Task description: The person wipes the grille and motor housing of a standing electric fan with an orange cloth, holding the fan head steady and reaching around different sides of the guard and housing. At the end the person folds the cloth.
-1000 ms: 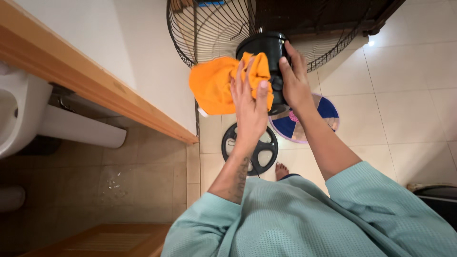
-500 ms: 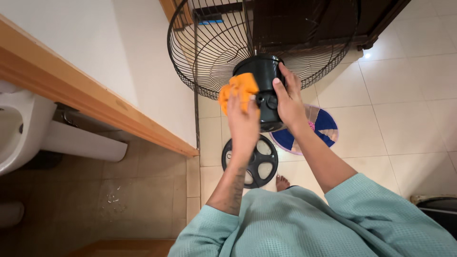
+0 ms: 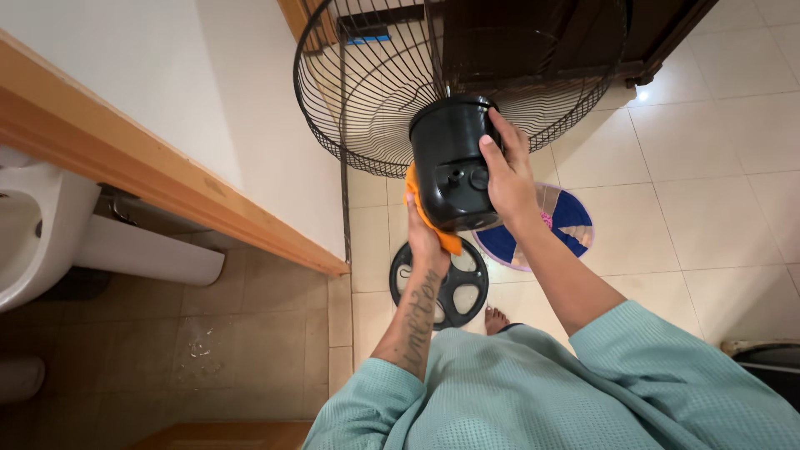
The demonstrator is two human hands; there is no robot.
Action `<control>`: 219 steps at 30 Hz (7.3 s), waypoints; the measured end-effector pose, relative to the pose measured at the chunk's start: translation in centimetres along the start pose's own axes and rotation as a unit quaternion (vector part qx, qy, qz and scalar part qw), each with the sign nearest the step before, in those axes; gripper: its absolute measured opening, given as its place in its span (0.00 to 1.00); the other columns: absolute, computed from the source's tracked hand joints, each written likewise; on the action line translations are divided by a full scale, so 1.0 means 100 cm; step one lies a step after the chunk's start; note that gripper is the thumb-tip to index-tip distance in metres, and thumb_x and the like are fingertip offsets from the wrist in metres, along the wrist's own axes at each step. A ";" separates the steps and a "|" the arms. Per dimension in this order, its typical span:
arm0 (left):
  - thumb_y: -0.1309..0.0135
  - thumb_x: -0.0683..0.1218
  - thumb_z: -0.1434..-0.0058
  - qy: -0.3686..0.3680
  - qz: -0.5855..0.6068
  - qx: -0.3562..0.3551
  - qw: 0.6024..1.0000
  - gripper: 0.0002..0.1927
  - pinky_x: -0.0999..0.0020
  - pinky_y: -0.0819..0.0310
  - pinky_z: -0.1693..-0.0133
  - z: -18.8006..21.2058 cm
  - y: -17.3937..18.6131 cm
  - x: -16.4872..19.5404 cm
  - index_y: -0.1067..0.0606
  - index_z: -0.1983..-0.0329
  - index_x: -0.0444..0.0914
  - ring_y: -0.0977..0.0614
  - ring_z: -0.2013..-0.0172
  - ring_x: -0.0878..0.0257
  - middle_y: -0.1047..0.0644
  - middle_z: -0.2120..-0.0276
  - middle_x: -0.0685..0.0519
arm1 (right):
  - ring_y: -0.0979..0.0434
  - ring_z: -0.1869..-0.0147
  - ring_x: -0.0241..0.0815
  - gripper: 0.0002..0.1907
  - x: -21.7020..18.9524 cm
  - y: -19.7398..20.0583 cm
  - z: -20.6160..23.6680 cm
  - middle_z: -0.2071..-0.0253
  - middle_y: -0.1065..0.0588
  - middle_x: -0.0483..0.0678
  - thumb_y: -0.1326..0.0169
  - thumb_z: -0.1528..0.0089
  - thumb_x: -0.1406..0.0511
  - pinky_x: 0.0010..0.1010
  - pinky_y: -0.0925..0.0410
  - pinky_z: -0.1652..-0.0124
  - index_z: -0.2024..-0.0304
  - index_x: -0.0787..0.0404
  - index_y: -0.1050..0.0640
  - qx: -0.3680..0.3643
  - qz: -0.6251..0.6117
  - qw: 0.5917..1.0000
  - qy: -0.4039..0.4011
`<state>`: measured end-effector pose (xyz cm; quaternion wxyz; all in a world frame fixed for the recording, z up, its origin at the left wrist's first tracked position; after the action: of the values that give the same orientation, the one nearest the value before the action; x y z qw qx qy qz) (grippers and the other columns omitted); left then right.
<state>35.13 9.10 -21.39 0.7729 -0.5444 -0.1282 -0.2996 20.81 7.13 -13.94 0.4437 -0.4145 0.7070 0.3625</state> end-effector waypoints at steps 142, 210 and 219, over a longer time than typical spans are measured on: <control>0.56 0.54 0.25 -0.366 -0.566 -0.233 0.701 0.17 0.69 0.33 0.69 -0.031 -0.110 0.244 0.21 0.53 0.38 0.30 0.75 0.68 0.22 0.72 0.50 | 0.48 0.23 0.73 0.33 -0.085 -0.151 0.006 0.28 0.49 0.71 0.54 0.33 0.76 0.46 0.50 0.26 0.26 0.65 0.45 0.398 0.254 0.868 0.154; 0.58 0.54 0.23 -0.371 -0.557 -0.224 0.708 0.17 0.64 0.28 0.67 -0.010 -0.106 0.244 0.24 0.54 0.38 0.26 0.73 0.59 0.20 0.69 0.48 | 0.35 0.35 0.66 0.18 0.008 -0.184 0.074 0.37 0.38 0.66 0.51 0.33 0.72 0.43 0.37 0.38 0.41 0.69 0.32 0.359 0.211 0.908 0.046; 0.59 0.54 0.23 -0.369 -0.540 -0.255 0.712 0.18 0.66 0.30 0.68 0.000 -0.113 0.240 0.24 0.54 0.37 0.28 0.73 0.65 0.20 0.68 0.51 | 0.27 0.48 0.57 0.10 -0.016 -0.174 0.068 0.53 0.30 0.57 0.49 0.30 0.69 0.39 0.32 0.46 0.47 0.68 0.26 0.368 0.122 0.920 -0.046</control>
<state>47.26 -1.20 -0.16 0.2024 -0.6260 -0.5940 -0.4629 39.26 6.64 -17.31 0.5493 -0.1147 0.8146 0.1466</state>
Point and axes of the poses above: each hand's wrist, its own z-axis away from the middle knuckle, its own y-axis out of the back of the hand, x = y × z, the point moved 2 cm from there along -z, towards the middle knuckle
